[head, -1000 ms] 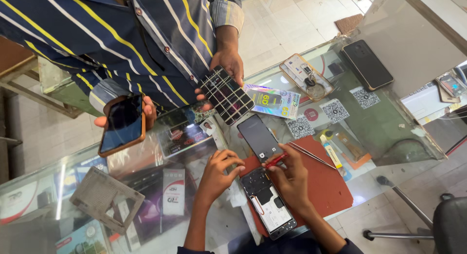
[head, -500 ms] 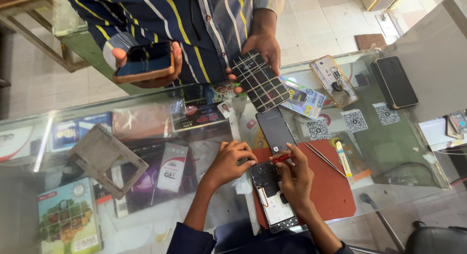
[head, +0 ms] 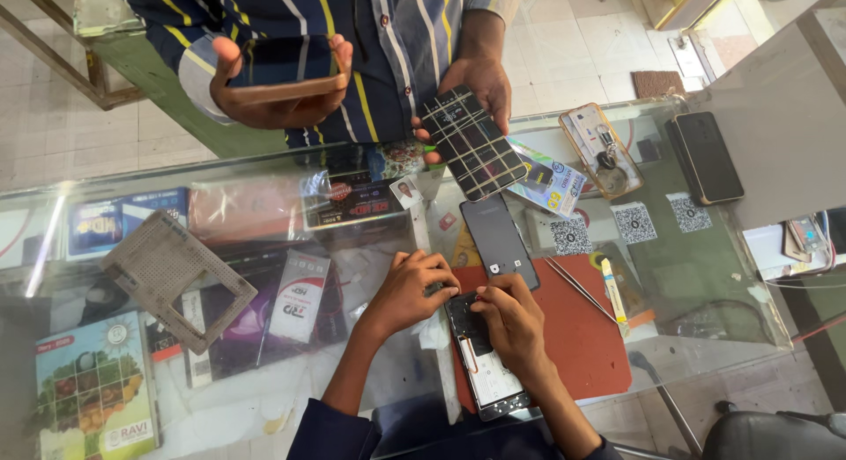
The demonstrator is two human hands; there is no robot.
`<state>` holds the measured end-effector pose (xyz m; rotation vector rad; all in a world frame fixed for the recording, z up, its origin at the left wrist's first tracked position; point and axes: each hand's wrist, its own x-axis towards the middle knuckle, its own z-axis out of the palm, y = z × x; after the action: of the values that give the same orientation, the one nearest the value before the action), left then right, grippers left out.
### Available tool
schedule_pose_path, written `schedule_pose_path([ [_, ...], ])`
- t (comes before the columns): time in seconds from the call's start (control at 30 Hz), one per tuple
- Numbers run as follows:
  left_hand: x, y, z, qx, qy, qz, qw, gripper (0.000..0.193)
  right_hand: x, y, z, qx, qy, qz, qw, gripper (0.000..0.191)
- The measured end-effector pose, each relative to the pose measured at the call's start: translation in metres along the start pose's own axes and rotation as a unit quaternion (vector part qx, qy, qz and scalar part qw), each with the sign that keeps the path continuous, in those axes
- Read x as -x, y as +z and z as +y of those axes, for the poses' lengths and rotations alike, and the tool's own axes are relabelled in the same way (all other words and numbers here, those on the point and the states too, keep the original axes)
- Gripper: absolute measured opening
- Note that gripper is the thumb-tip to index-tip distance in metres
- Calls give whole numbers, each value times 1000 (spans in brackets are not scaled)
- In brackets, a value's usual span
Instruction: The person removes the back cover of a smartphone using a prying tool, then uses a screwdriver to unscrew internal components. They continue to manipulate the internal parts while another person stands nearby holding a phone and a wallet.
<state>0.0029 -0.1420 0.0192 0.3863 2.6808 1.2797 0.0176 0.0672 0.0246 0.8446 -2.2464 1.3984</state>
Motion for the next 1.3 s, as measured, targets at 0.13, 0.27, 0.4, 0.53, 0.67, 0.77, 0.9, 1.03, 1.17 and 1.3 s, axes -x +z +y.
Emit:
schedule_pose_path([
  [0.13,-1,0,-1,2,6,-4,1000,15,-1,3,2,-13,14,49,999,27],
  [0.27,-1,-1,-2,-1,2,-1,1000,16,-1,9,4,-34,-5,71,997,26],
  [0.4,-1,0,-1,6,22,15,1000,16,-1,13,4,-20,-46,70,996,25],
  [0.53,0,2,2,3,31,24,999,15,-1,9,1,-52,-9,77,996,25],
  [0.67,1,4,5,-5,43,35,998,15,0,7,-3,-26,-42,74,996,28],
  [0.77,2,6,5,-9,54,42,998,14,2,9,-5,-11,-52,75,996,30],
  [0.9,4,9,3,2,52,44,998,14,6,10,-2,-27,-52,69,996,30],
  [1.03,7,11,2,-2,50,40,998,14,10,9,-1,-59,-50,47,996,34],
  [1.17,9,9,5,-7,48,38,998,13,13,9,-1,-77,-51,6,996,37],
  [1.3,10,8,6,1,50,39,998,13,17,9,3,-131,-44,16,990,35],
])
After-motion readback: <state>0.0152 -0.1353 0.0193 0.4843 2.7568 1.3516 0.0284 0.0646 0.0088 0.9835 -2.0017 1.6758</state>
